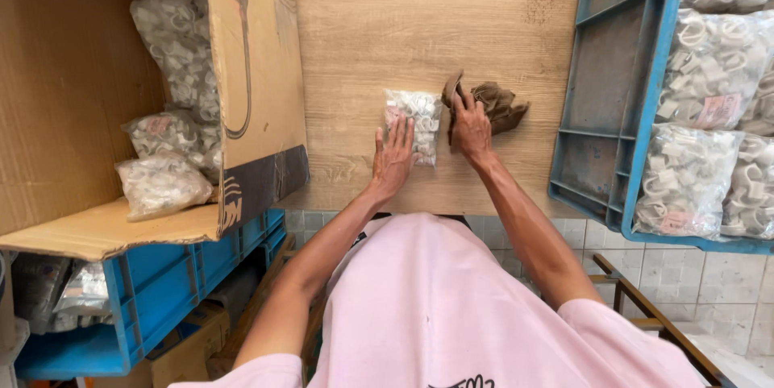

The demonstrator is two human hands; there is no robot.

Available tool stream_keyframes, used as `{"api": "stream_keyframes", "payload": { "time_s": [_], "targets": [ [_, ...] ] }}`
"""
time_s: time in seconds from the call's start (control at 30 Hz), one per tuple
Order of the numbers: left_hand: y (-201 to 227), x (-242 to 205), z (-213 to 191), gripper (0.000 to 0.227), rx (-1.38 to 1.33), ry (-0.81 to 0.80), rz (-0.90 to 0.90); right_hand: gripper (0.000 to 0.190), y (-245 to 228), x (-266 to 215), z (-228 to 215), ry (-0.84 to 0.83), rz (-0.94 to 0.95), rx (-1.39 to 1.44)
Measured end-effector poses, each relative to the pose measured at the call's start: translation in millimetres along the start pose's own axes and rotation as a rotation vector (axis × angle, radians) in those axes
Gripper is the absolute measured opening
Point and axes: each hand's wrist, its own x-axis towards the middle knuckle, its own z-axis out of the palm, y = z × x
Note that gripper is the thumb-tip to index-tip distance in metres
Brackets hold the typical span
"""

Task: The person wipes plastic rings with a cloth and places them into small plastic bags, then organizes the bags into a blue crate and a cardboard box.

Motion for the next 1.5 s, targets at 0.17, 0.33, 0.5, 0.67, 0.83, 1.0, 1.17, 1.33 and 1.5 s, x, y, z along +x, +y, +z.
{"api": "stream_keyframes", "payload": {
  "time_s": [0.17,0.33,0.5,0.67,0.83,1.0,1.17,1.33,1.5],
  "targets": [
    [-41,39,-21,0.117,-0.104,-0.099,0.178,0.042,-34,-35,-25,0.103,-0.258,0.000],
    [-47,46,-20,0.111,-0.182,-0.225,0.227,0.028,2,-71,-16,0.056,-0.409,-0.078],
    [-46,48,-24,0.107,-0.171,-0.253,0.192,0.047,-19,-36,-30,0.162,-0.225,0.016],
    [-46,48,-22,0.108,-0.166,-0.271,0.195,0.029,-24,-71,-2,0.212,-0.347,-0.075],
    [-46,48,-26,0.107,-0.188,-0.255,0.193,0.032,-7,-63,-5,0.117,-0.377,-0.036],
    [-48,43,-23,0.107,-0.151,-0.229,0.197,0.039,-40,-53,-3,0.128,-0.259,0.056],
    [-49,44,-21,0.107,-0.200,-0.236,0.197,0.032,3,-86,13,0.009,-0.308,-0.009],
    [-50,44,-20,0.109,-0.206,-0.240,0.198,0.032,-21,-64,-21,0.082,-0.281,0.039],
    [-46,40,-31,0.106,-0.225,-0.244,0.180,0.029,-21,-96,-14,0.034,-0.378,0.039]
  ]
}}
